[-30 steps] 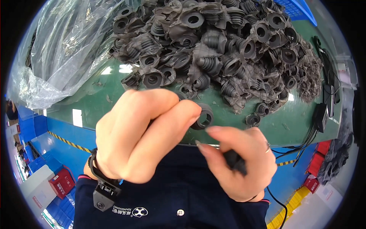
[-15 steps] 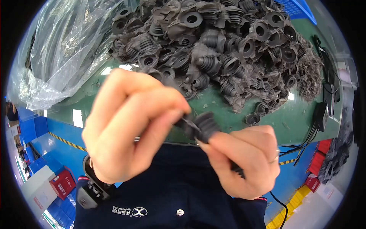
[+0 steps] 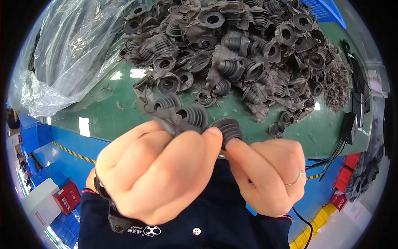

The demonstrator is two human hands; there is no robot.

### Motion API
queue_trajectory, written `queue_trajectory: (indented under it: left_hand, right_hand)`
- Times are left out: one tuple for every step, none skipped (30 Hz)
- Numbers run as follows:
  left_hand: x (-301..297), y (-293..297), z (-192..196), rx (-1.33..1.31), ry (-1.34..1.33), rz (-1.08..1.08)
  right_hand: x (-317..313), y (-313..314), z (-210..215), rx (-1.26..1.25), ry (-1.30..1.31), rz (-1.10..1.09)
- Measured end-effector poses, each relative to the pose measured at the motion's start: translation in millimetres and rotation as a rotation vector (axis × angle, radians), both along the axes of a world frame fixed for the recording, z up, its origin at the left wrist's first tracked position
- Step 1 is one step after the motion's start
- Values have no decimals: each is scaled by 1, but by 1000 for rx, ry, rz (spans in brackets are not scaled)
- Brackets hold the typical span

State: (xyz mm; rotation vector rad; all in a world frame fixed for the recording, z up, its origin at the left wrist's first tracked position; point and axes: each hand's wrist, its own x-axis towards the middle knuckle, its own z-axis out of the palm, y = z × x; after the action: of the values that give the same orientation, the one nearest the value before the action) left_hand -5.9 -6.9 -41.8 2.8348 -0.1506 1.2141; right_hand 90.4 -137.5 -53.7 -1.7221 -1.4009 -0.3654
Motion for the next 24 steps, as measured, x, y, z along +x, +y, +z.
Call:
queue_trajectory:
  left_hand:
    - [-2,5,3,11,2,20]
    - [7,17,-3,-97,34,128]
    - [13,25,-8,-205,68,237]
    - [16,29,-3,-338,81,283]
    - [17,32,2,-472,95,329]
    - [13,30,0,-554,178,95]
    - [7,27,3,-662,327,-39]
    - [5,20,5,-827,377,0]
    - [5,15,8,-993,426,40]
    - [1,15,10,-992,425,50]
    - [-3,16,12,-961,469,16]
    - [-7,17,14,-930,513,-17]
    - [-5,17,10,-931,512,-20]
    - [-3,18,4,-842,372,-120]
    - [-2,18,0,-750,232,-216]
    - [-2,20,8,-552,248,-200]
    - [-4,18,18,-556,312,-175]
    - [-2,17,14,-593,275,-227]
    - [1,16,9,-629,236,-280]
    - [2,14,9,-627,235,-280]
    - [3,11,9,-722,254,-267]
    - [3,10,9,-814,272,-248]
    - [2,10,9,-811,270,-245]
    - [2,11,9,-791,261,-255]
  right_hand:
    - [-4,1,2,-2,-13,17]
    - [-3,-1,2,-11,-15,5]
    - [-4,-4,4,-15,36,9]
    - [-4,-6,5,-10,86,16]
    - [-1,-6,3,-10,83,9]
    - [3,-6,1,29,123,24]
    - [6,-7,0,66,167,45]
    - [7,-8,0,103,211,65]
    - [7,-9,0,100,213,63]
    - [5,-8,1,105,231,73]
    - [3,-6,2,111,250,82]
    - [1,-5,3,118,269,93]
    - [1,-4,2,119,281,91]
    - [1,-4,1,122,294,91]
    - [2,-3,1,122,292,91]
    - [4,-3,2,114,298,92]
    - [4,-3,2,106,303,93]
    - [3,-3,3,105,304,93]
    - [1,-4,3,97,332,90]
    - [1,-4,5,91,359,88]
    - [2,-4,4,92,356,87]
    - [2,-3,-1,117,402,104]
    - [2,-3,-3,142,447,120]
    - [0,-3,0,101,545,131]
